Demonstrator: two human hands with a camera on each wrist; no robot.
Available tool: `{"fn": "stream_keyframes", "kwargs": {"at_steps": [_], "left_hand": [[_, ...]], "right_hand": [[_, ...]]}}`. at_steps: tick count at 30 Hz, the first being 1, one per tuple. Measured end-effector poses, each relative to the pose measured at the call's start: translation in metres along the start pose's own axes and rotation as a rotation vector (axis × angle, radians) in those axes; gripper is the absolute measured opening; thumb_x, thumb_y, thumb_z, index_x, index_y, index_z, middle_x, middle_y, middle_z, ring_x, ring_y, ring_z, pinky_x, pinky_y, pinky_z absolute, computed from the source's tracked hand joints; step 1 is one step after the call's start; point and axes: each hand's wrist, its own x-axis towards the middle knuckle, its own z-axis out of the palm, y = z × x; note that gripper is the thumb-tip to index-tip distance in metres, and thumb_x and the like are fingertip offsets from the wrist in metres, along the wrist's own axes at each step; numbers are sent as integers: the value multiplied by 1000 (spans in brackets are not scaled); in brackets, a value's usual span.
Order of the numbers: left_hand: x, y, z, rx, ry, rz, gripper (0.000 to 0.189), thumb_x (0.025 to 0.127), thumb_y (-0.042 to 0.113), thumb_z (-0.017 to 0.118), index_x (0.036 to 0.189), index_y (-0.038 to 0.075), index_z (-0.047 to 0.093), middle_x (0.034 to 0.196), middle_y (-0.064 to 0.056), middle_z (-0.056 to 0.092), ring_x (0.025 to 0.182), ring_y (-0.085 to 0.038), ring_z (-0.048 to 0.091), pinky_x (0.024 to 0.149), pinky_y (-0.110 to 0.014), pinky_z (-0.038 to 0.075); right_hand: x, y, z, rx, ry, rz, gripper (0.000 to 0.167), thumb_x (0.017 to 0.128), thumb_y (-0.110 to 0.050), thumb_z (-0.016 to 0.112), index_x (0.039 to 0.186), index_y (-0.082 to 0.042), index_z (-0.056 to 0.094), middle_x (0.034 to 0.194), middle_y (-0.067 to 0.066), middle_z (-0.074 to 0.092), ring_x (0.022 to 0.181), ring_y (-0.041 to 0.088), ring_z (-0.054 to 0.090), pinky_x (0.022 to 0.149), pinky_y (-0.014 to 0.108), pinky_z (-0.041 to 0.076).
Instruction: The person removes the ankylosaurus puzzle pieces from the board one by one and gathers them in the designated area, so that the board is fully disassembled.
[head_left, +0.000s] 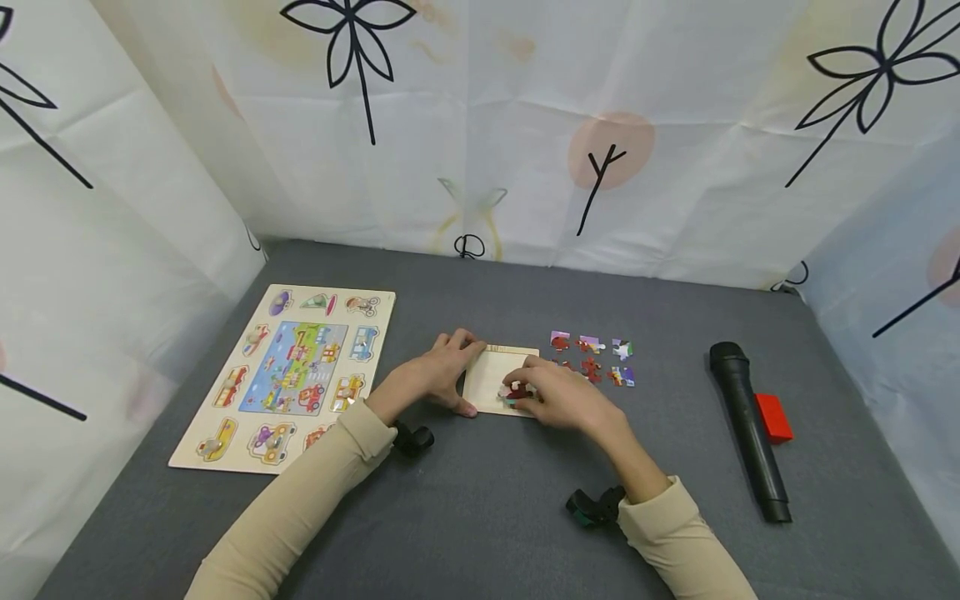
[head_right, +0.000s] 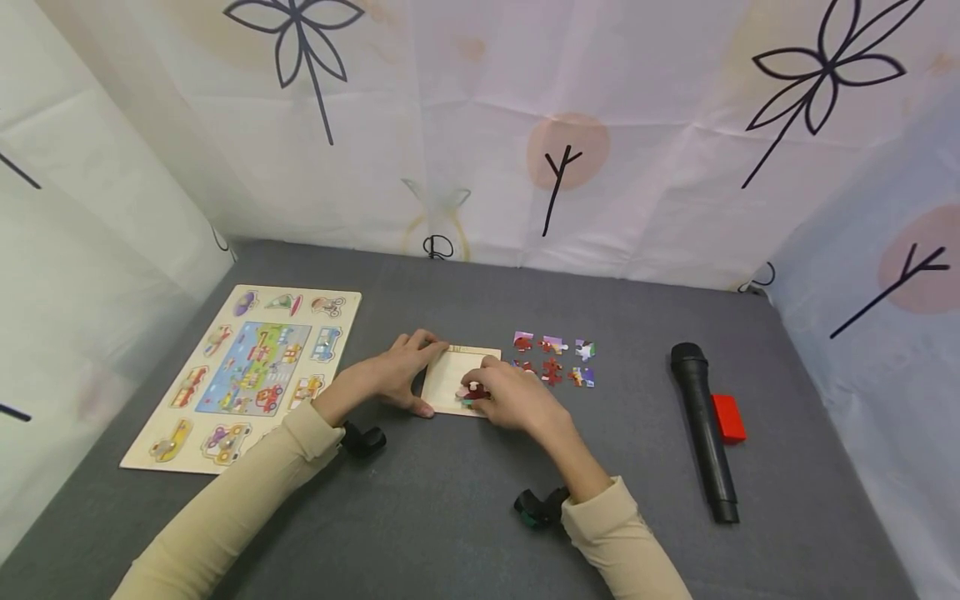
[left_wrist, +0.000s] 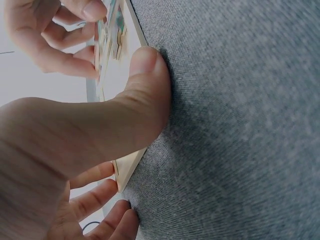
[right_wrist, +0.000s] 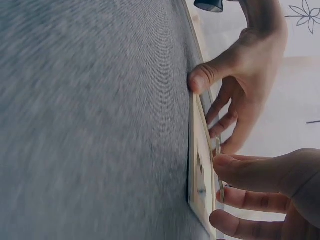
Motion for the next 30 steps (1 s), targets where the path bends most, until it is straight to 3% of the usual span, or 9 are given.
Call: {"fn": "stream_keyframes", "kwargs": {"at_steps": [6, 11, 16, 30], "left_hand": [[0, -1, 0, 19, 8, 10, 106, 77, 43, 90, 160, 10, 32, 158, -16, 32, 138, -37, 39, 114, -53, 43], [-1, 0, 0, 24, 9, 14, 106, 77, 44, 90, 159, 10, 32, 158, -17, 32, 138, -38, 39, 113, -53, 43], [-2, 0, -1, 24, 6, 16, 106, 77, 44, 90, 160, 10, 32, 158, -17, 31, 137, -38, 38, 113, -53, 43], [-1, 0, 1, 33, 2, 20, 106, 78, 45, 89, 160, 10, 31, 159, -17, 30, 136, -38, 38, 112, -53, 44]], "right_hand": [[-13, 13, -4, -6, 13, 23, 27, 94, -15, 74, 121, -13, 73, 102, 3, 64, 77, 9, 52, 64, 23, 42], [-24, 25, -10, -23, 40, 37, 27, 93, -13, 75, 120, -13, 74, 93, 2, 60, 72, 9, 48, 61, 24, 39], [-36, 36, -15, -37, 56, 53, 27, 93, -12, 75, 120, -12, 74, 100, 2, 64, 78, 10, 50, 68, 27, 42], [-53, 57, -13, -37, 65, 136, 32, 92, -12, 75, 124, -15, 72, 105, 5, 64, 82, 14, 54, 68, 35, 45]]}}
